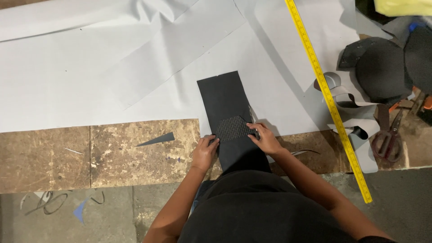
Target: Marking and cutting small parts from a strip of black fabric using a template, pen, and scissors.
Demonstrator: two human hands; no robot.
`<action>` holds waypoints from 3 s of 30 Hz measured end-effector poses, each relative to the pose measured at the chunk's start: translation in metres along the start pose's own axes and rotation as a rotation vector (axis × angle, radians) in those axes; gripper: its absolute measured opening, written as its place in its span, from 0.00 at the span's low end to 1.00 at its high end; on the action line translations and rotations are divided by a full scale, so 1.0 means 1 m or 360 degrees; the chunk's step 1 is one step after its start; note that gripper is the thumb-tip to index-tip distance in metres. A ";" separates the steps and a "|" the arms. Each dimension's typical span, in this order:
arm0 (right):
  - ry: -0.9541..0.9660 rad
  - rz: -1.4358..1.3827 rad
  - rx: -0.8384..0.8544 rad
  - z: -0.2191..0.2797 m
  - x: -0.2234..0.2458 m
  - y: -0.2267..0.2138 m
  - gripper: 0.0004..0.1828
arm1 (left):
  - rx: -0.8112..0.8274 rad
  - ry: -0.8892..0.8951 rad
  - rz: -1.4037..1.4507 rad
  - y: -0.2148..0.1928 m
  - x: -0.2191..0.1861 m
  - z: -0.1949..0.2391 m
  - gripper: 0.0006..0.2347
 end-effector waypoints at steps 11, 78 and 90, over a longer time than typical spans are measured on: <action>-0.0035 0.0029 -0.0011 -0.003 0.004 -0.006 0.18 | -0.0018 0.0026 -0.0015 0.001 0.002 0.002 0.05; 0.0022 -0.0406 -0.0188 -0.035 0.007 -0.036 0.18 | 0.1160 -0.0137 -0.0419 0.081 -0.050 -0.050 0.17; 0.0199 -0.0267 0.0074 -0.022 0.015 -0.058 0.17 | 0.1290 -0.0166 -0.0483 0.079 -0.060 -0.044 0.25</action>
Point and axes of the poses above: each hand's wrist, its own z-axis away from the middle knuckle, its own y-axis out of the palm, x = y × z, the point moved 3 cm from there along -z, towards the middle knuckle, and after that the axes turned 12 degrees about z, right-handed, at the moved point
